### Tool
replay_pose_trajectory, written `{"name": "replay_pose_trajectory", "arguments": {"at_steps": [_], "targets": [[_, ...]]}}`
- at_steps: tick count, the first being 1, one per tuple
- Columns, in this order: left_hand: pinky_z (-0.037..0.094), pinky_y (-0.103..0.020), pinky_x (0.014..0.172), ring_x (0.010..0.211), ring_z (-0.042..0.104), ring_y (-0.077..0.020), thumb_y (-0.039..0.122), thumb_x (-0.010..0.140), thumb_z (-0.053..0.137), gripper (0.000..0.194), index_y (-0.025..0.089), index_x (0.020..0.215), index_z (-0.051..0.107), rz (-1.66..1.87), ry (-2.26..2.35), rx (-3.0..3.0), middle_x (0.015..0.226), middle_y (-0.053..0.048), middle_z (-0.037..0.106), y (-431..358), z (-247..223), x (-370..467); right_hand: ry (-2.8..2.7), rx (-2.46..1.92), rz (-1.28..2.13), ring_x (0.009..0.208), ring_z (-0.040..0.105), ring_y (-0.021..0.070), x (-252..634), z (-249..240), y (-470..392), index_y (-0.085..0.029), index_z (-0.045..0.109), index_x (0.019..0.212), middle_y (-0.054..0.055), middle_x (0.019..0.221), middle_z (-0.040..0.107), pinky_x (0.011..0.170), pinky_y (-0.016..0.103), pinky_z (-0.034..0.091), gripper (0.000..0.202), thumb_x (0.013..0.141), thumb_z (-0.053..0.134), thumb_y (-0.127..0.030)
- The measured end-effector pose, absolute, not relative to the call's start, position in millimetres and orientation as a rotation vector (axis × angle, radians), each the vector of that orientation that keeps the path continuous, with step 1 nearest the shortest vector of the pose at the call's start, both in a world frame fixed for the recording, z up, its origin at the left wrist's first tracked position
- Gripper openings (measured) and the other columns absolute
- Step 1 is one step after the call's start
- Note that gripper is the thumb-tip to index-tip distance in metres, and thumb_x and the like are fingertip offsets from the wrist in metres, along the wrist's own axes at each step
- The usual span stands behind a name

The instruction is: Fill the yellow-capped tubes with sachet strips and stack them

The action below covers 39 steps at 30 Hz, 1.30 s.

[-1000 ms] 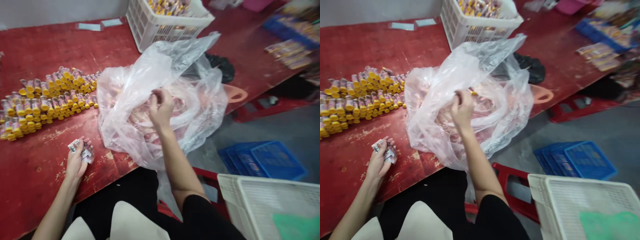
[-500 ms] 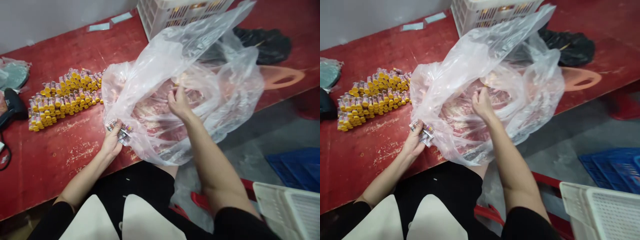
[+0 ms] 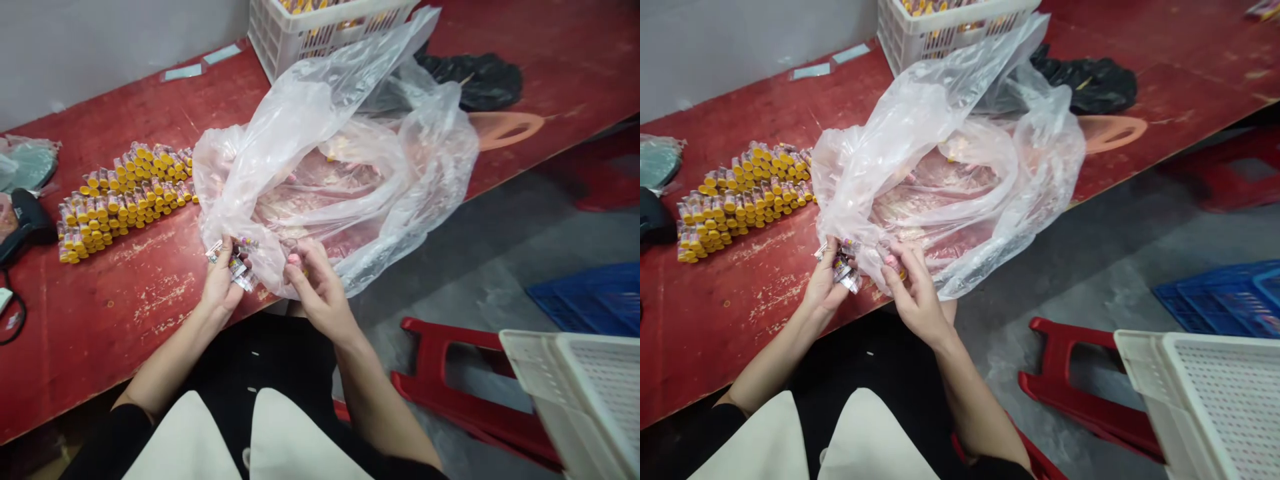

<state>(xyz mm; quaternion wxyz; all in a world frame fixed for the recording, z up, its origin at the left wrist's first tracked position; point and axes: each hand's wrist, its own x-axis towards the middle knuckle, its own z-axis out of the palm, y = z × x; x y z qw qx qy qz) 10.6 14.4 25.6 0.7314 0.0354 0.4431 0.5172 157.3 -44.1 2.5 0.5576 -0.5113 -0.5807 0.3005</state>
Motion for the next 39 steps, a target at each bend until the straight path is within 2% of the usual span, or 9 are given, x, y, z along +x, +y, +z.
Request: {"name": "replay_pose_trajectory", "arguments": {"at_steps": [1, 3, 7, 12, 15, 23, 30, 36, 39], "targets": [[0.046, -0.019, 0.051, 0.048, 0.055, -0.0054, 0.04, 0.076, 0.088, 0.036, 0.016, 0.079, 0.061, 1.116, 0.963, 0.044, 0.064, 0.005, 0.063, 14.1, 27.5, 9.3, -1.394, -1.216, 0.675, 0.108, 0.064, 0.0192, 157.4, 1.5, -50.2, -0.027, 0.06, 0.133, 0.007, 0.119, 0.065, 0.098, 0.036, 0.055, 0.034, 0.101, 0.057, -0.036], [0.045, -0.017, 0.05, 0.048, 0.054, -0.0048, 0.036, 0.08, 0.086, 0.032, 0.015, 0.077, 0.061, 1.102, 0.94, -0.008, 0.064, 0.004, 0.063, 12.5, 30.8, 8.6, -1.369, -1.212, 0.665, 0.118, 0.063, 0.0217, 154.5, -0.9, -58.2, -0.027, 0.058, 0.135, 0.009, 0.128, 0.063, 0.105, 0.04, 0.052, 0.036, 0.099, 0.06, -0.031], [0.044, -0.016, 0.049, 0.049, 0.056, -0.0044, 0.026, 0.082, 0.084, 0.025, 0.014, 0.079, 0.063, 1.105, 0.873, -0.047, 0.068, 0.003, 0.067, 7.8, 33.6, 9.6, -1.405, -1.209, 0.504, 0.111, 0.066, 0.0216, 148.2, 1.4, -59.4, -0.023, 0.062, 0.127, 0.008, 0.117, 0.066, 0.1, 0.039, 0.054, 0.033, 0.095, 0.067, -0.023], [0.048, -0.02, 0.052, 0.054, 0.061, -0.0076, 0.028, 0.081, 0.085, 0.025, 0.014, 0.085, 0.065, 1.051, 0.863, 0.016, 0.073, 0.002, 0.07, 6.6, 28.8, 7.2, -1.651, -1.139, 0.286, 0.103, 0.07, 0.0211, 155.9, 19.9, -60.5, -0.024, 0.069, 0.123, 0.008, 0.11, 0.072, 0.09, 0.037, 0.058, 0.036, 0.089, 0.073, -0.014], [0.05, -0.021, 0.053, 0.055, 0.062, -0.0079, 0.032, 0.075, 0.09, 0.032, 0.015, 0.084, 0.064, 1.064, 0.886, 0.085, 0.072, 0.003, 0.07, 6.4, 24.9, 6.1, -1.652, -1.157, 0.276, 0.099, 0.071, 0.0205, 161.4, 23.3, -64.5, -0.025, 0.072, 0.123, 0.009, 0.109, 0.073, 0.084, 0.035, 0.059, 0.036, 0.089, 0.074, -0.013], [0.052, -0.02, 0.052, 0.055, 0.063, -0.0071, 0.041, 0.061, 0.096, 0.05, 0.017, 0.09, 0.063, 1.174, 0.962, 0.259, 0.074, 0.006, 0.068, 2.7, 21.1, 9.8, -1.303, -1.1, 0.375, 0.099, 0.071, 0.0203, 158.1, 13.6, -70.8, -0.026, 0.076, 0.113, 0.006, 0.103, 0.075, 0.09, 0.036, 0.057, 0.033, 0.085, 0.075, -0.008], [0.056, -0.022, 0.056, 0.055, 0.064, -0.0096, 0.048, 0.057, 0.096, 0.054, 0.017, 0.081, 0.06, 1.149, 0.915, 0.439, 0.068, 0.005, 0.067, 3.5, 15.2, 12.2, -1.423, -1.195, 0.426, 0.095, 0.073, 0.0203, 154.2, 22.1, -69.3, -0.025, 0.078, 0.11, 0.006, 0.102, 0.078, 0.088, 0.036, 0.059, 0.026, 0.086, 0.078, -0.016], [0.057, -0.024, 0.054, 0.053, 0.068, -0.0132, 0.056, 0.057, 0.094, 0.057, 0.017, 0.082, 0.062, 1.164, 0.947, 0.53, 0.067, 0.003, 0.069, 5.4, 16.7, 12.3, -1.174, -1.281, 0.553, 0.109, 0.071, 0.0194, 143.6, 22.6, -73.2, -0.026, 0.078, 0.115, 0.007, 0.113, 0.074, 0.093, 0.033, 0.06, 0.023, 0.093, 0.071, -0.024], [0.058, -0.024, 0.056, 0.055, 0.07, -0.0143, 0.058, 0.058, 0.093, 0.058, 0.017, 0.082, 0.061, 1.188, 0.974, 0.485, 0.065, 0.003, 0.068, 7.9, 16.3, 10.1, -1.055, -1.257, 0.601, 0.094, 0.073, 0.0157, 144.4, 22.3, -79.2, -0.028, 0.078, 0.115, 0.005, 0.107, 0.077, 0.081, 0.028, 0.061, 0.023, 0.092, 0.073, -0.025]]}}
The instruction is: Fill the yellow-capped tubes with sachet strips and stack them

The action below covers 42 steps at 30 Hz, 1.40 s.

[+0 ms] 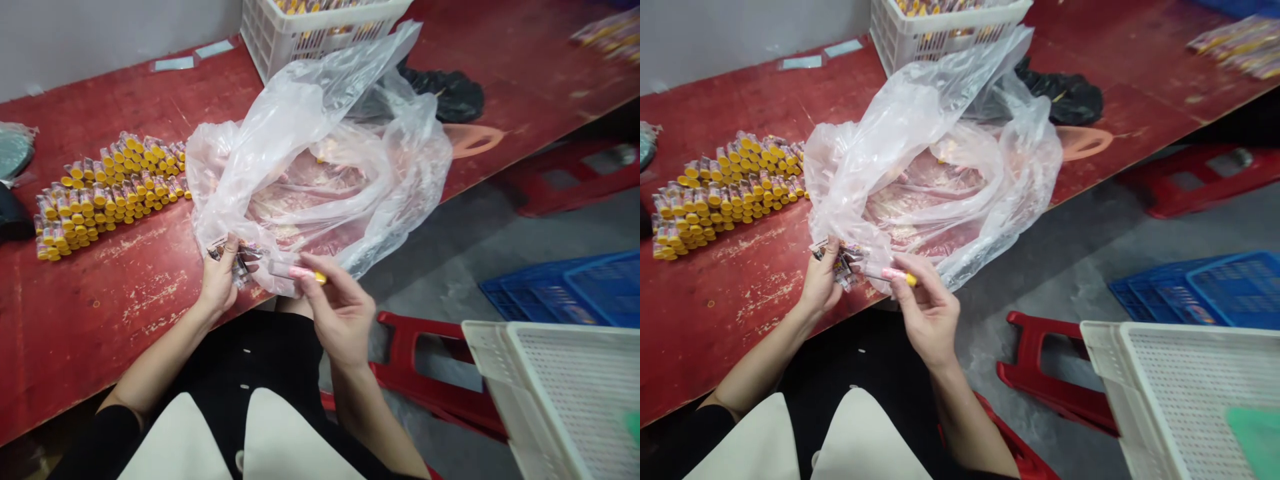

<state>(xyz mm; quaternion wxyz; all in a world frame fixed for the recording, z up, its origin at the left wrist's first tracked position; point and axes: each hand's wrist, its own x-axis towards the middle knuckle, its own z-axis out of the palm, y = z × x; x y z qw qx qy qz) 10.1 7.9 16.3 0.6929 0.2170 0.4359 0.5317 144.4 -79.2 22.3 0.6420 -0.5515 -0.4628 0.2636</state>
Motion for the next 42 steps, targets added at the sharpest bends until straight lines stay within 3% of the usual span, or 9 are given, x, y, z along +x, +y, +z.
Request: {"name": "replay_pose_trajectory", "arguments": {"at_steps": [4, 10, 14, 23, 27, 31, 34, 42], "targets": [[0.06, -0.026, 0.059, 0.057, 0.07, -0.0143, 0.057, 0.058, 0.094, 0.057, 0.017, 0.082, 0.061, 1.158, 0.969, 0.473, 0.067, 0.003, 0.068, 9.8, 12.9, 8.0, -0.871, -1.224, 0.601, 0.07, 0.07, 0.0096, 145.6, 22.5, -78.6, -0.026, 0.077, 0.109, 0.002, 0.097, 0.078, 0.065, 0.022, 0.058, 0.023, 0.086, 0.08, -0.024], [0.058, -0.022, 0.058, 0.056, 0.066, -0.0098, 0.055, 0.058, 0.095, 0.054, 0.016, 0.08, 0.064, 1.181, 0.879, 0.555, 0.068, 0.004, 0.068, 10.9, 10.6, 10.8, -0.887, -1.234, 0.762, 0.055, 0.058, 0.0077, 149.4, 23.3, -70.3, -0.021, 0.076, 0.102, -0.001, 0.077, 0.071, 0.048, 0.021, 0.049, 0.021, 0.085, 0.081, -0.032], [0.055, -0.019, 0.056, 0.053, 0.062, -0.0075, 0.051, 0.055, 0.097, 0.052, 0.017, 0.076, 0.064, 1.256, 0.869, 0.555, 0.066, 0.005, 0.066, 14.8, 9.8, 13.6, -0.901, -1.186, 0.868, 0.052, 0.058, 0.0084, 159.2, 18.5, -72.8, -0.022, 0.076, 0.104, -0.003, 0.068, 0.067, 0.047, 0.022, 0.05, 0.02, 0.087, 0.079, -0.033], [0.055, -0.022, 0.052, 0.049, 0.063, -0.0106, 0.06, 0.056, 0.093, 0.057, 0.017, 0.076, 0.062, 1.201, 0.933, 0.603, 0.064, 0.004, 0.065, 13.5, -1.2, 16.0, -0.775, -1.168, 0.823, 0.055, 0.064, 0.01, 156.5, 6.3, -67.1, -0.022, 0.077, 0.102, -0.002, 0.071, 0.07, 0.051, 0.023, 0.059, 0.021, 0.085, 0.081, -0.035], [0.051, -0.02, 0.047, 0.045, 0.061, -0.0099, 0.058, 0.056, 0.094, 0.056, 0.017, 0.077, 0.061, 1.174, 0.935, 0.625, 0.063, 0.005, 0.065, 13.9, -3.5, 17.3, -0.85, -1.241, 0.676, 0.067, 0.07, 0.0123, 155.2, 6.5, -72.3, -0.023, 0.078, 0.105, 0.003, 0.091, 0.077, 0.061, 0.026, 0.064, 0.022, 0.084, 0.082, -0.03], [0.055, -0.021, 0.05, 0.047, 0.063, -0.0106, 0.06, 0.059, 0.092, 0.056, 0.017, 0.075, 0.06, 1.171, 0.905, 0.619, 0.062, 0.004, 0.066, 13.2, -2.2, 21.0, -1.085, -1.305, 0.346, 0.098, 0.074, 0.0202, 154.3, 3.8, -81.7, -0.026, 0.078, 0.116, 0.008, 0.111, 0.076, 0.079, 0.035, 0.067, 0.028, 0.089, 0.075, -0.019], [0.057, -0.024, 0.051, 0.049, 0.066, -0.0132, 0.062, 0.059, 0.091, 0.057, 0.017, 0.076, 0.061, 1.14, 0.878, 0.612, 0.065, 0.002, 0.069, 12.3, -0.3, 23.8, -1.188, -1.325, -0.018, 0.098, 0.075, 0.0209, 152.8, -1.1, -86.8, -0.03, 0.077, 0.122, 0.007, 0.11, 0.076, 0.085, 0.039, 0.066, 0.042, 0.085, 0.076, -0.01], [0.057, -0.024, 0.054, 0.053, 0.068, -0.0131, 0.067, 0.061, 0.087, 0.06, 0.016, 0.078, 0.062, 1.15, 0.903, 0.617, 0.072, -0.003, 0.074, 14.2, 0.1, 30.4, -1.008, -1.269, 0.185, 0.093, 0.075, 0.0212, 157.2, -4.6, -98.9, -0.03, 0.079, 0.116, 0.007, 0.107, 0.074, 0.07, 0.035, 0.068, 0.031, 0.089, 0.073, -0.016]]}}
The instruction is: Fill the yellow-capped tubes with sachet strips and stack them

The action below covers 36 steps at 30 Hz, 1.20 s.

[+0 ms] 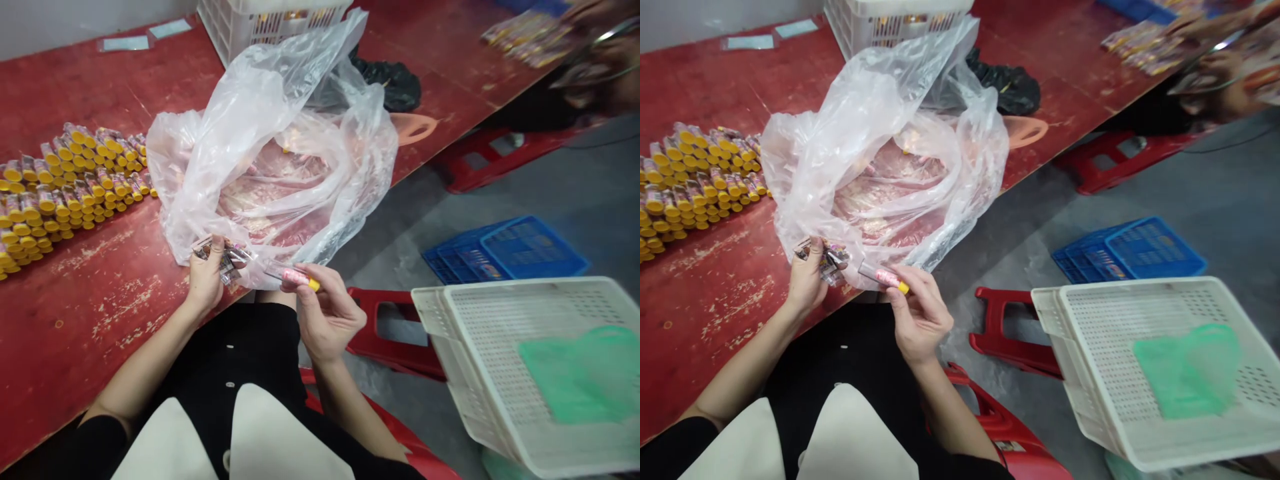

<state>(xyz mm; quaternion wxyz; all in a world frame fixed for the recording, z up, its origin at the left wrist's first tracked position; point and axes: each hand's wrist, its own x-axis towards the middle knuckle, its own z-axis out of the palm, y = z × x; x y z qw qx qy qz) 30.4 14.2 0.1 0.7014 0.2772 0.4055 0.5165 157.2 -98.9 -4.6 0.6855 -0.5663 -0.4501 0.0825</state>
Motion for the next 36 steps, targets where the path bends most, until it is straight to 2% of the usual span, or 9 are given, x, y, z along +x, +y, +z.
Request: {"name": "replay_pose_trajectory", "arguments": {"at_steps": [3, 8, 11, 16, 24, 29, 33, 36], "targets": [[0.057, -0.025, 0.056, 0.056, 0.07, -0.015, 0.068, 0.064, 0.085, 0.058, 0.016, 0.076, 0.064, 1.13, 0.886, 0.668, 0.075, -0.006, 0.076, 12.9, 0.0, 30.4, -0.991, -1.276, 0.332, 0.088, 0.076, 0.0204, 159.3, -1.4, -97.0, -0.027, 0.08, 0.109, 0.007, 0.104, 0.075, 0.067, 0.033, 0.067, 0.022, 0.088, 0.075, -0.021], [0.053, -0.024, 0.05, 0.051, 0.067, -0.0146, 0.069, 0.073, 0.079, 0.054, 0.016, 0.078, 0.072, 1.121, 0.832, 0.806, 0.07, -0.006, 0.075, 11.6, 0.0, 27.8, -0.908, -1.266, 0.543, 0.065, 0.071, 0.0129, 160.6, 4.1, -91.6, -0.025, 0.081, 0.106, 0.004, 0.097, 0.074, 0.061, 0.03, 0.065, 0.02, 0.086, 0.078, -0.026], [0.054, -0.024, 0.051, 0.054, 0.067, -0.0148, 0.068, 0.076, 0.077, 0.052, 0.016, 0.08, 0.074, 1.138, 0.819, 0.843, 0.07, -0.006, 0.075, 11.1, -0.3, 28.1, -0.881, -1.225, 0.635, 0.064, 0.071, 0.0119, 163.0, 5.1, -91.4, -0.026, 0.081, 0.105, 0.003, 0.096, 0.074, 0.061, 0.029, 0.065, 0.02, 0.086, 0.079, -0.026], [0.055, -0.024, 0.056, 0.057, 0.068, -0.0137, 0.063, 0.069, 0.085, 0.05, 0.016, 0.075, 0.07, 1.186, 0.873, 0.747, 0.072, -0.004, 0.074, 6.2, -1.1, 34.6, -0.896, -1.242, 0.612, 0.063, 0.07, 0.0122, 167.2, 6.3, -94.8, -0.025, 0.081, 0.104, 0.003, 0.095, 0.074, 0.059, 0.029, 0.064, 0.02, 0.084, 0.08, -0.03], [0.056, -0.026, 0.056, 0.061, 0.072, -0.0178, 0.067, 0.07, 0.083, 0.052, 0.017, 0.074, 0.067, 1.172, 0.841, 0.7, 0.069, -0.004, 0.074, -0.9, 2.0, 35.8, -1.061, -1.227, 0.599, 0.07, 0.073, 0.0142, 172.4, 16.4, -102.9, -0.026, 0.082, 0.103, 0.004, 0.098, 0.075, 0.059, 0.03, 0.066, 0.021, 0.084, 0.08, -0.019], [0.058, -0.025, 0.058, 0.061, 0.072, -0.0161, 0.064, 0.066, 0.086, 0.052, 0.018, 0.074, 0.066, 1.13, 0.85, 0.668, 0.071, -0.002, 0.073, -9.2, 3.1, 35.0, -1.041, -1.244, 0.48, 0.063, 0.071, 0.0122, 167.9, 15.5, -102.9, -0.029, 0.082, 0.106, 0.002, 0.096, 0.075, 0.058, 0.029, 0.063, 0.025, 0.086, 0.077, -0.016], [0.056, -0.024, 0.054, 0.061, 0.072, -0.017, 0.065, 0.065, 0.087, 0.053, 0.019, 0.08, 0.066, 1.077, 0.852, 0.643, 0.078, -0.003, 0.075, -15.3, 7.5, 29.6, -1.076, -1.314, 0.226, 0.082, 0.076, 0.0192, 161.6, 5.4, -107.0, -0.032, 0.079, 0.116, 0.004, 0.105, 0.075, 0.066, 0.034, 0.064, 0.034, 0.086, 0.077, -0.016], [0.053, -0.023, 0.05, 0.053, 0.068, -0.0134, 0.062, 0.064, 0.089, 0.053, 0.019, 0.087, 0.067, 1.033, 0.859, 0.65, 0.085, -0.004, 0.078, -19.4, 12.3, 22.4, -1.232, -1.311, 0.252, 0.107, 0.074, 0.0261, 161.2, 1.0, -113.1, -0.033, 0.074, 0.128, 0.007, 0.118, 0.076, 0.087, 0.045, 0.065, 0.039, 0.093, 0.067, -0.016]]}}
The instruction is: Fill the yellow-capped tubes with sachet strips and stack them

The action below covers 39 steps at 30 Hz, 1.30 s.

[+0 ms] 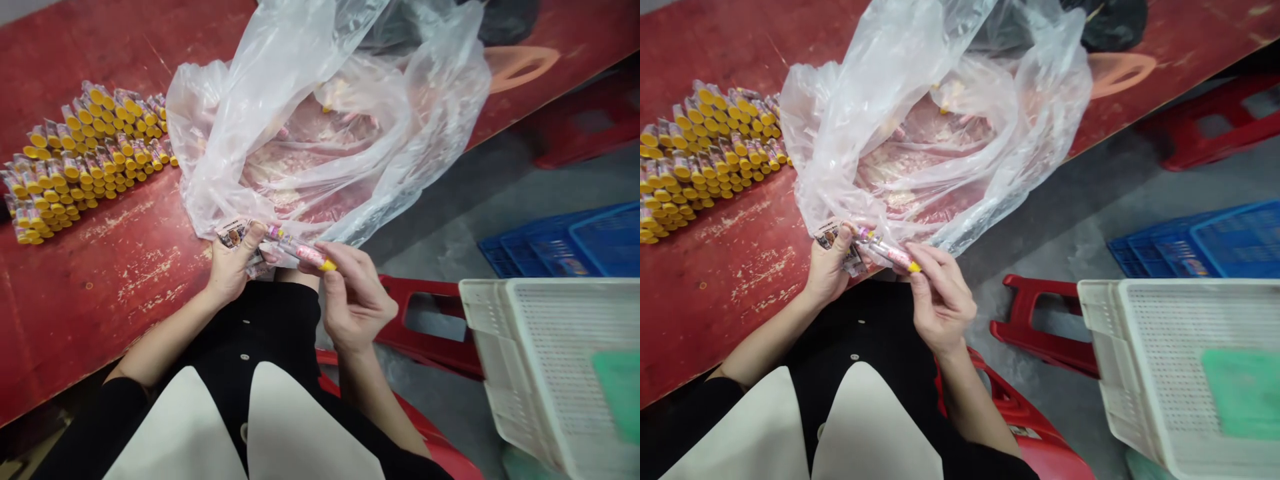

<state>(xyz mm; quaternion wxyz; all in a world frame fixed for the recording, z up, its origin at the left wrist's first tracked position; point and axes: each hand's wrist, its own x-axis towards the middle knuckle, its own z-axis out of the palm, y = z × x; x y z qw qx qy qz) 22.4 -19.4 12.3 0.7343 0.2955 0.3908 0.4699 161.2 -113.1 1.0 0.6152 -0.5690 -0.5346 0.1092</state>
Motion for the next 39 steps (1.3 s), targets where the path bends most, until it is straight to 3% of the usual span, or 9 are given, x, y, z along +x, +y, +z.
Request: {"name": "replay_pose_trajectory", "arguments": {"at_steps": [2, 7, 10, 14, 24, 28, 33, 37, 39], "targets": [[0.052, -0.021, 0.048, 0.048, 0.064, -0.0108, 0.058, 0.064, 0.091, 0.053, 0.019, 0.09, 0.067, 1.009, 0.865, 0.627, 0.081, -0.003, 0.077, -22.9, 14.3, 18.4, -1.32, -1.28, 0.333, 0.112, 0.073, 0.0256, 162.0, 0.1, -116.0, -0.034, 0.073, 0.13, 0.007, 0.121, 0.076, 0.095, 0.047, 0.063, 0.042, 0.095, 0.062, -0.013], [0.052, -0.02, 0.048, 0.05, 0.063, -0.0093, 0.054, 0.065, 0.092, 0.063, 0.021, 0.114, 0.07, 0.992, 0.838, 0.602, 0.077, 0.002, 0.071, -33.7, 13.5, 11.6, -1.4, -1.232, 0.445, 0.111, 0.074, 0.024, 154.2, -2.6, -110.4, -0.034, 0.067, 0.138, 0.007, 0.132, 0.073, 0.084, 0.039, 0.065, 0.052, 0.092, 0.067, -0.012], [0.053, -0.019, 0.048, 0.051, 0.063, -0.0084, 0.048, 0.069, 0.091, 0.065, 0.024, 0.124, 0.069, 1.012, 0.851, 0.676, 0.08, 0.003, 0.07, -38.7, 11.7, 4.4, -1.404, -1.185, 0.4, 0.107, 0.074, 0.023, 139.7, -3.5, -99.4, -0.035, 0.074, 0.127, 0.004, 0.12, 0.079, 0.091, 0.043, 0.061, 0.044, 0.091, 0.068, -0.01], [0.055, -0.019, 0.051, 0.056, 0.065, -0.0097, 0.049, 0.073, 0.088, 0.061, 0.024, 0.125, 0.071, 1.044, 0.896, 0.684, 0.082, 0.001, 0.071, -40.0, 9.3, -10.6, -1.272, -1.157, 0.352, 0.091, 0.075, 0.0201, 117.2, -4.8, -83.6, -0.035, 0.08, 0.111, 0.001, 0.104, 0.082, 0.084, 0.041, 0.06, 0.037, 0.086, 0.075, -0.008], [0.049, -0.015, 0.047, 0.052, 0.061, -0.0067, 0.049, 0.07, 0.09, 0.06, 0.021, 0.119, 0.072, 1.237, 0.981, 0.473, 0.08, 0.0, 0.072, 14.0, -2.8, -56.2, -1.284, -1.139, 0.624, 0.096, 0.074, 0.0176, 64.3, -10.7, -17.5, -0.033, 0.081, 0.109, 0.002, 0.105, 0.078, 0.084, 0.034, 0.062, 0.032, 0.089, 0.073, -0.01], [0.053, -0.019, 0.054, 0.063, 0.07, -0.012, 0.048, 0.08, 0.084, 0.049, 0.019, 0.117, 0.071, 1.35, 1.018, 0.332, 0.087, -0.004, 0.075, 68.5, 0.6, -87.2, -1.373, -1.04, 0.655, 0.092, 0.073, 0.0178, 35.9, -23.0, 74.4, -0.032, 0.082, 0.108, 0.002, 0.098, 0.076, 0.078, 0.033, 0.062, 0.025, 0.09, 0.073, -0.017], [0.056, -0.021, 0.066, 0.086, 0.076, -0.0162, 0.034, 0.091, 0.074, 0.034, 0.02, 0.122, 0.069, 1.509, 1.097, 0.219, 0.104, -0.007, 0.078, 92.8, -2.2, -133.5, -1.509, -0.937, 0.634, 0.104, 0.07, 0.021, -41.7, -46.8, 211.7, -0.028, 0.079, 0.106, 0.004, 0.104, 0.073, 0.096, 0.043, 0.06, 0.016, 0.096, 0.066, -0.026], [0.057, -0.021, 0.062, 0.07, 0.072, -0.0115, 0.025, 0.088, 0.076, 0.028, 0.019, 0.115, 0.071, 1.42, 1.139, 0.14, 0.098, -0.004, 0.078, 57.4, -12.5, -154.8, -1.736, -0.939, 0.503, 0.107, 0.069, 0.0191, -29.3, -30.1, 203.6, -0.026, 0.072, 0.116, 0.005, 0.115, 0.072, 0.097, 0.04, 0.06, 0.021, 0.1, 0.059, -0.028], [0.059, -0.021, 0.06, 0.065, 0.07, -0.0106, 0.028, 0.082, 0.083, 0.036, 0.022, 0.115, 0.072, 1.396, 1.188, 0.145, 0.094, -0.001, 0.078, 41.1, -21.9, -163.5, -1.737, -1.064, 0.348, 0.113, 0.068, 0.0186, 21.5, -19.0, 168.6, -0.028, 0.066, 0.125, 0.005, 0.123, 0.069, 0.096, 0.039, 0.059, 0.027, 0.104, 0.049, -0.029]]}}
